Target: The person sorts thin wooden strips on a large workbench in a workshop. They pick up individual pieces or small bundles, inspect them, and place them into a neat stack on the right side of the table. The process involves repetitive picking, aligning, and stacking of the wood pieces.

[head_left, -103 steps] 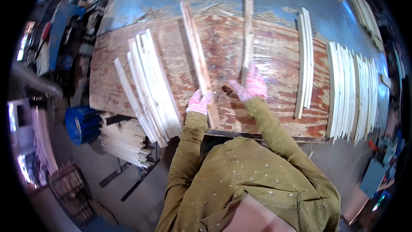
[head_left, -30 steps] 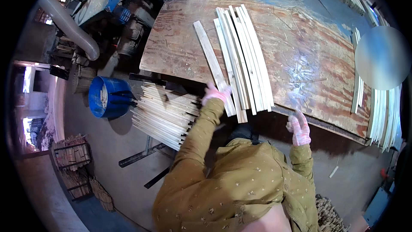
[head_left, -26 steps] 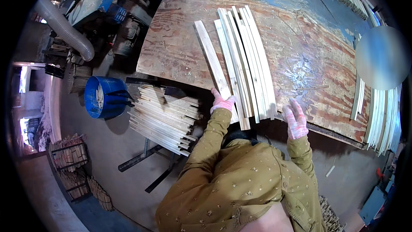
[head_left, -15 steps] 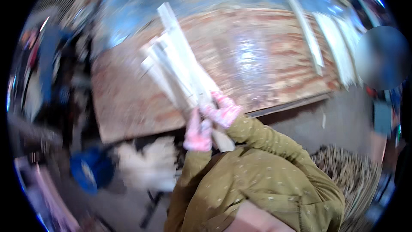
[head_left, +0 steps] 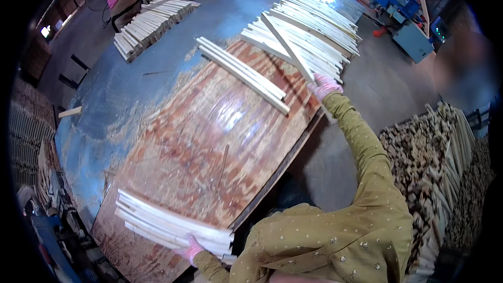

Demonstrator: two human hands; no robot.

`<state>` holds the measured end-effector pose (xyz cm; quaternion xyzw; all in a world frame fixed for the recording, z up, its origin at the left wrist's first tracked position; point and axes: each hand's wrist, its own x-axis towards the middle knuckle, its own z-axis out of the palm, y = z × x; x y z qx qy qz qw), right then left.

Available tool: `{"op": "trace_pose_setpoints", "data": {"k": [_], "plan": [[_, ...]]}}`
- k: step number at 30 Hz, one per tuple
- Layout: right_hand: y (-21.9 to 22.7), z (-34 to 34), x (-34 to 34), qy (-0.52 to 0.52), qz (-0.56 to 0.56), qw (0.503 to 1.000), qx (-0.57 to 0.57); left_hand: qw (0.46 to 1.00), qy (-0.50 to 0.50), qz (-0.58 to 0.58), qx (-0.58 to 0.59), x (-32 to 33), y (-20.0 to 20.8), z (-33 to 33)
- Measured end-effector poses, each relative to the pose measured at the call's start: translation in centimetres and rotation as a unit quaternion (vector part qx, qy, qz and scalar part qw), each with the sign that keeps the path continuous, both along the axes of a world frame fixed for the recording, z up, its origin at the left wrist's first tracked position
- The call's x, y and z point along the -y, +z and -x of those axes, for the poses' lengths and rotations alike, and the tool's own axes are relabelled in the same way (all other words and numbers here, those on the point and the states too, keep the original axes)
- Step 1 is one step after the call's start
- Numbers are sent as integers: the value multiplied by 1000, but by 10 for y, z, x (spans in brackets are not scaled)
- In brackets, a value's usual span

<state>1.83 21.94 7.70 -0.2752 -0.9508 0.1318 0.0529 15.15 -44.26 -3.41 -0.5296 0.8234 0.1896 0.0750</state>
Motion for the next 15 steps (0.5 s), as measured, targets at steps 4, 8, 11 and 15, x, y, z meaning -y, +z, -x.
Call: {"op": "trace_pose_setpoints", "data": {"k": [4, 8, 11, 15], "plan": [[-13, 51, -157, -14, -68, 996, 56, 982, 51, -63, -168, -29, 5, 10], [-32, 113, -227, -6, -102, 992, 74, 981, 156, -15, -115, -55, 21, 28], [-51, 118, -285, 37, -152, 988, 2, 985, 104, -43, -132, -56, 12, 32], [-42, 103, -296, 3, -286, 954, 88, 988, 77, -42, -127, -76, 16, 54]]}}
